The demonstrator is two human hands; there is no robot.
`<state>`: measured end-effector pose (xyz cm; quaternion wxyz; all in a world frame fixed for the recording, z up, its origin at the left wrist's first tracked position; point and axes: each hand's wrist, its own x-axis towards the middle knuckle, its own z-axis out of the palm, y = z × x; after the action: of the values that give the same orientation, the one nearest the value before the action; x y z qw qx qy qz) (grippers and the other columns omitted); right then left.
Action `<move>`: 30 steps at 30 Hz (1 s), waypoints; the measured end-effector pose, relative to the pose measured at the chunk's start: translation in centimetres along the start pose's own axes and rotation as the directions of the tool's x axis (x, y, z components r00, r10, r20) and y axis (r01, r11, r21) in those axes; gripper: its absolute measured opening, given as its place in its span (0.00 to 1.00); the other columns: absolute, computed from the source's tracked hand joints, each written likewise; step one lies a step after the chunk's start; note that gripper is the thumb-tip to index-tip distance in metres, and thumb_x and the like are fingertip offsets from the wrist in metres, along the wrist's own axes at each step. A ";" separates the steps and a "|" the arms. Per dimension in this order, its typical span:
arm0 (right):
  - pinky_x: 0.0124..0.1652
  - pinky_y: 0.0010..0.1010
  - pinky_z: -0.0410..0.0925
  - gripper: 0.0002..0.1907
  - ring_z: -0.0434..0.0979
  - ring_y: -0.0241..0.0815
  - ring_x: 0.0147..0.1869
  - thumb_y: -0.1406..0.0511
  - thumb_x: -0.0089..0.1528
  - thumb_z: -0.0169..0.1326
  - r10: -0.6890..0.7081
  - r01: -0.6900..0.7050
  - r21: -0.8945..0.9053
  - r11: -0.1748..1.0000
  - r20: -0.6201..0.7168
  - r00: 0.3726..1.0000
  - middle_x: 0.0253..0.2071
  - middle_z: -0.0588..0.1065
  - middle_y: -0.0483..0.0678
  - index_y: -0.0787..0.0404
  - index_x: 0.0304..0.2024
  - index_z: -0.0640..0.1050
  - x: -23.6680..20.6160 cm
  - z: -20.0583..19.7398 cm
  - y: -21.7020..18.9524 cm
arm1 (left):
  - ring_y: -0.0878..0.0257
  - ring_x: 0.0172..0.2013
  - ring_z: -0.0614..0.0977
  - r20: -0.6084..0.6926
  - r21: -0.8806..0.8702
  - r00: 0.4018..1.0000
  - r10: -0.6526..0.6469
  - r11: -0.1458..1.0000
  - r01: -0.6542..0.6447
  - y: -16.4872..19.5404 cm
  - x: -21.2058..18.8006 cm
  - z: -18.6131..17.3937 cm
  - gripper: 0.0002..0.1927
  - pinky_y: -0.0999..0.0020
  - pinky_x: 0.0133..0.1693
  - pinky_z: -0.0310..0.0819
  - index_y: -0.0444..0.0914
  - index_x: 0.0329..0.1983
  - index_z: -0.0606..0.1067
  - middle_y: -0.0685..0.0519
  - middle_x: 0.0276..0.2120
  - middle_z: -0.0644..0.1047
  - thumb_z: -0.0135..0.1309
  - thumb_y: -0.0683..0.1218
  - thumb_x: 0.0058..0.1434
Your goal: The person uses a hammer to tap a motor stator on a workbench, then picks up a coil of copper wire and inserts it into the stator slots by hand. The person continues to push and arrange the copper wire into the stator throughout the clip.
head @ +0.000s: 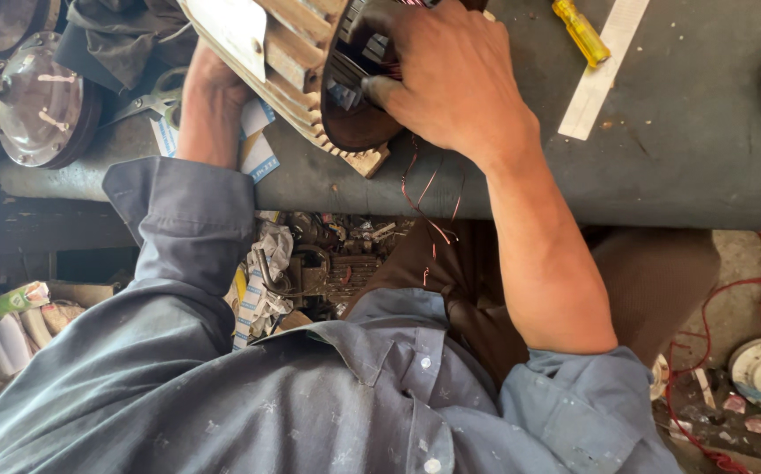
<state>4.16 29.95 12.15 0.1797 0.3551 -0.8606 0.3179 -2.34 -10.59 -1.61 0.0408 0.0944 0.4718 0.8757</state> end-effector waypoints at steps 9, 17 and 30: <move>0.41 0.50 0.68 0.16 0.79 0.59 0.44 0.62 0.55 0.65 0.012 -0.003 0.115 0.993 -0.081 0.997 0.36 0.80 0.55 0.55 0.47 0.87 -0.1 0.7 0.1 | 0.50 0.46 0.87 -0.066 -0.064 0.997 -0.035 0.997 0.031 0.1 -0.8 0.3 0.15 0.55 0.49 0.85 0.25 0.54 0.76 0.37 0.48 0.81 0.59 0.36 0.65; 0.39 0.49 0.66 0.14 0.79 0.56 0.39 0.60 0.56 0.67 0.010 0.008 0.113 0.994 -0.160 0.987 0.30 0.78 0.50 0.57 0.44 0.86 0.1 1.4 0.4 | 0.50 0.45 0.87 -0.052 -0.043 0.998 -0.028 0.999 0.026 0.1 -1.0 0.5 0.15 0.56 0.48 0.85 0.25 0.54 0.76 0.38 0.48 0.81 0.59 0.35 0.65; 0.37 0.50 0.67 0.17 0.78 0.60 0.38 0.60 0.51 0.69 0.004 0.011 0.085 0.996 -0.171 0.985 0.32 0.78 0.56 0.61 0.38 0.82 0.6 2.9 0.7 | 0.52 0.45 0.87 -0.010 -0.005 1.000 -0.017 1.000 0.017 1.2 -0.6 -0.5 0.15 0.57 0.47 0.86 0.25 0.54 0.76 0.38 0.48 0.81 0.59 0.35 0.64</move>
<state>3.04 28.08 10.06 0.2383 0.3352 -0.8269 0.3835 -1.82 -11.75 -1.00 0.0461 0.0859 0.4707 0.8769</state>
